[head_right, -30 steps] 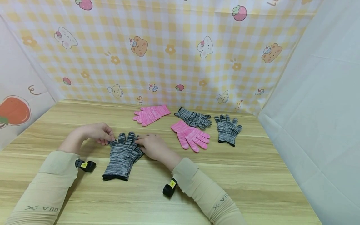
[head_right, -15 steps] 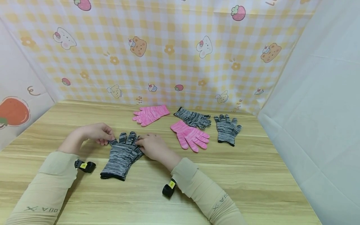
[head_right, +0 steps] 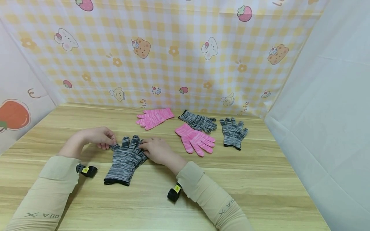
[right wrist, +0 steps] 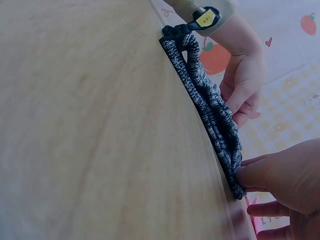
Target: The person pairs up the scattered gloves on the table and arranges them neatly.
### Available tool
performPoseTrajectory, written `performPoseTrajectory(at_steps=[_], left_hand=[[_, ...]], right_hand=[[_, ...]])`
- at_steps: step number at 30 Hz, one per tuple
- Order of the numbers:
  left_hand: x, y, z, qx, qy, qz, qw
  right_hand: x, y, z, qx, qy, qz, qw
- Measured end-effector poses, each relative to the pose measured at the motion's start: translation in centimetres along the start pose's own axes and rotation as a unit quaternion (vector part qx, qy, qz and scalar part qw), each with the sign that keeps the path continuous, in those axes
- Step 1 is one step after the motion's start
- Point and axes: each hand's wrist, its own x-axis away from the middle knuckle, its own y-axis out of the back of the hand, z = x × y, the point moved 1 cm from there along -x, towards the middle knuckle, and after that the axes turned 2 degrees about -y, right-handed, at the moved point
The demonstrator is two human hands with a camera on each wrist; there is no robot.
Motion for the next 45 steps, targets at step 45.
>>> performPoseTrajectory(at_steps=[45], left_hand=[[-0.3, 0.3, -2.8, -0.020, -0.042, -0.157, 0.9866]], right_hand=[[2.6, 4.4, -2.1, -0.208, -0.066, -0.025, 0.9755]])
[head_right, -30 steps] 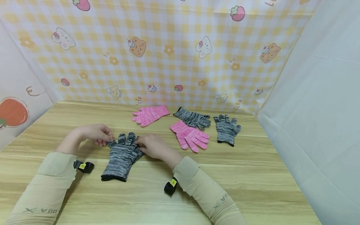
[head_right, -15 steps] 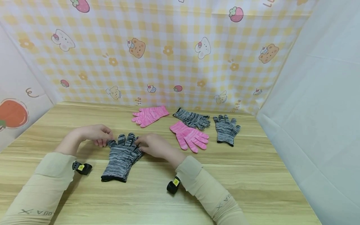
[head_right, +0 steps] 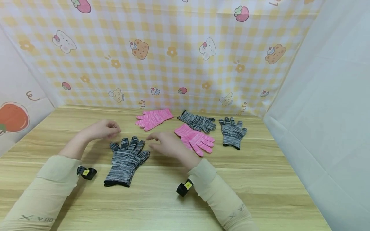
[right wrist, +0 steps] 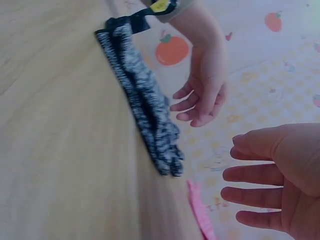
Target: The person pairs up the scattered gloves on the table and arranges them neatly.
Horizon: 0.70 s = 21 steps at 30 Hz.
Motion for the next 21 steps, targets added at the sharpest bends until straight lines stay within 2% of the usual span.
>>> performPoseTrajectory(at_steps=[4, 10, 16, 21], left_hand=[[-0.5, -0.3, -1.1, -0.006, -0.016, -0.045, 0.9988], [-1.3, -1.1, -3.1, 0.006, -0.013, -0.107, 0.9942], [-2.6, -2.0, -5.0, 0.071, 0.008, -0.141, 0.9874], [-3.8, -3.0, -6.7, 0.123, 0.003, -0.161, 0.9793]], right_hand=[[0.5, 1.1, -0.3, -0.032, -0.005, -0.021, 0.9992], [1.6, 3.1, -1.3, -0.045, -0.014, -0.071, 0.9963], [2.5, 5.3, -2.6, -0.040, -0.052, -0.112, 0.9915], [2.8, 6.9, -4.4, -0.055, -0.086, -0.127, 0.9867]])
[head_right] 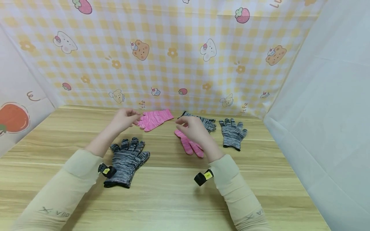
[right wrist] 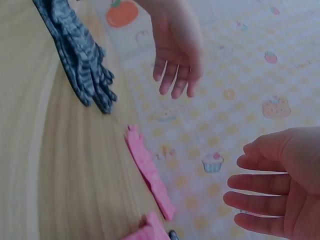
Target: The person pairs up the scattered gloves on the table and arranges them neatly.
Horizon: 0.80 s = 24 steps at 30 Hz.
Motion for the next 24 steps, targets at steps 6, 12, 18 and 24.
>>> performPoseTrajectory(at_steps=[6, 12, 18, 24], left_hand=[[-1.0, -2.2, -1.1, 0.030, 0.001, -0.006, 0.9995], [-2.1, -3.9, -2.0, 0.052, 0.015, 0.005, 0.9985], [-3.1, -5.3, -3.0, 0.092, 0.025, 0.007, 0.9954], [-4.0, -6.6, -3.4, 0.142, 0.037, 0.008, 0.9891]], right_hand=[[-0.7, 2.1, -2.0, -0.012, -0.051, -0.021, 0.9984], [-1.4, 3.5, -4.0, -0.015, -0.090, -0.035, 0.9952], [-1.9, 4.3, -5.4, -0.035, -0.116, -0.049, 0.9915], [-2.5, 4.8, -6.6, -0.042, -0.141, -0.068, 0.9868]])
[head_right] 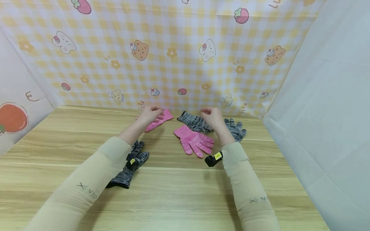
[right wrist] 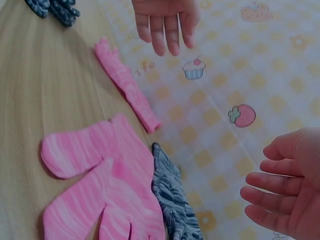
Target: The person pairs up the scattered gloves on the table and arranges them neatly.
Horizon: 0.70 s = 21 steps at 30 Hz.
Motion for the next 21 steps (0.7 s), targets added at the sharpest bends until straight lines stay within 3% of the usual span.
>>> performPoseTrajectory(at_steps=[5, 10, 15, 21], left_hand=[[-0.7, -0.6, -0.2, 0.030, 0.012, -0.008, 0.9995], [-1.7, -1.4, 0.1, 0.090, 0.018, -0.029, 0.9953], [-2.6, -2.5, 0.7, 0.157, 0.040, -0.044, 0.9858], [-3.4, -3.2, 1.0, 0.213, 0.064, -0.047, 0.9738]], right_hand=[[-0.8, 0.1, -0.7, -0.017, -0.027, -0.004, 0.9995], [-1.9, 0.2, -1.8, -0.015, -0.042, -0.005, 0.9990], [-2.8, 0.4, -3.1, 0.011, -0.041, -0.009, 0.9991], [-3.4, 0.9, -4.3, -0.014, -0.068, -0.027, 0.9972]])
